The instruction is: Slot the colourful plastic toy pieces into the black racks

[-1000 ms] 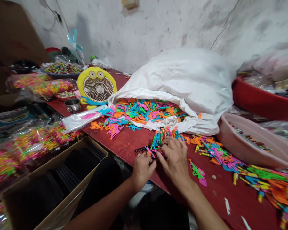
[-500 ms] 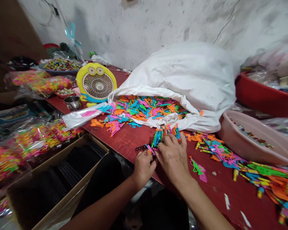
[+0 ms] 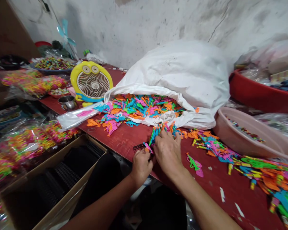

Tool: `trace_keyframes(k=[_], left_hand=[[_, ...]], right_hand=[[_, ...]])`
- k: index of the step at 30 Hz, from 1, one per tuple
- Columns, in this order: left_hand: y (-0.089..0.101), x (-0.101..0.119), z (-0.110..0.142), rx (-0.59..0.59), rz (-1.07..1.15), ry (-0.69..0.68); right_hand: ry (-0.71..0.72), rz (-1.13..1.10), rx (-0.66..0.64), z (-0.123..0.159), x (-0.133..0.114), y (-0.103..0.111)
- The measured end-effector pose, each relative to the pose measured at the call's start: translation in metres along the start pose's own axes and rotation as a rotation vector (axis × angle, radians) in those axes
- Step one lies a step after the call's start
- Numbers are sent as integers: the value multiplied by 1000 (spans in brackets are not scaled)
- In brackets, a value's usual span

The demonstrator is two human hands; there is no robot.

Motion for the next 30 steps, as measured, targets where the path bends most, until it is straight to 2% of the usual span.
trace_keyframes(k=[7,14,17,19,22,24,27,30], left_hand=[[0,1,1,-19,-13,8],[0,6,0,-50,-48,4],[2,10,1,-48,-102,-14],[3,13,2,-43,-148,-30],[3,16,2,-36,-206,-49],[2,19,2,-21,-235,-63],[-2,22,1,6,-277,-80],[-7,24,1,-9,-322,-95]], right_hand=[[-20,-19,-78,-6,6,0],[27,17,-114,-14,-3,-9],[83,-119,-147,-15,6,-6],[163,-346,-166,-13,13,3],[207,-715,-65,-6,29,26],[139,-789,85,1,43,34],[36,-656,256,15,48,26],[3,-498,241,20,38,5]])
Point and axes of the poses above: each hand's wrist, its own z-axis away from the middle knuckle, its own y-axis out of the back of the hand, x = y × z, the point moved 7 cm from there along -z, towards the middle knuckle, and after that the axes turned 10 degrees about y, right-handed, at the moved point
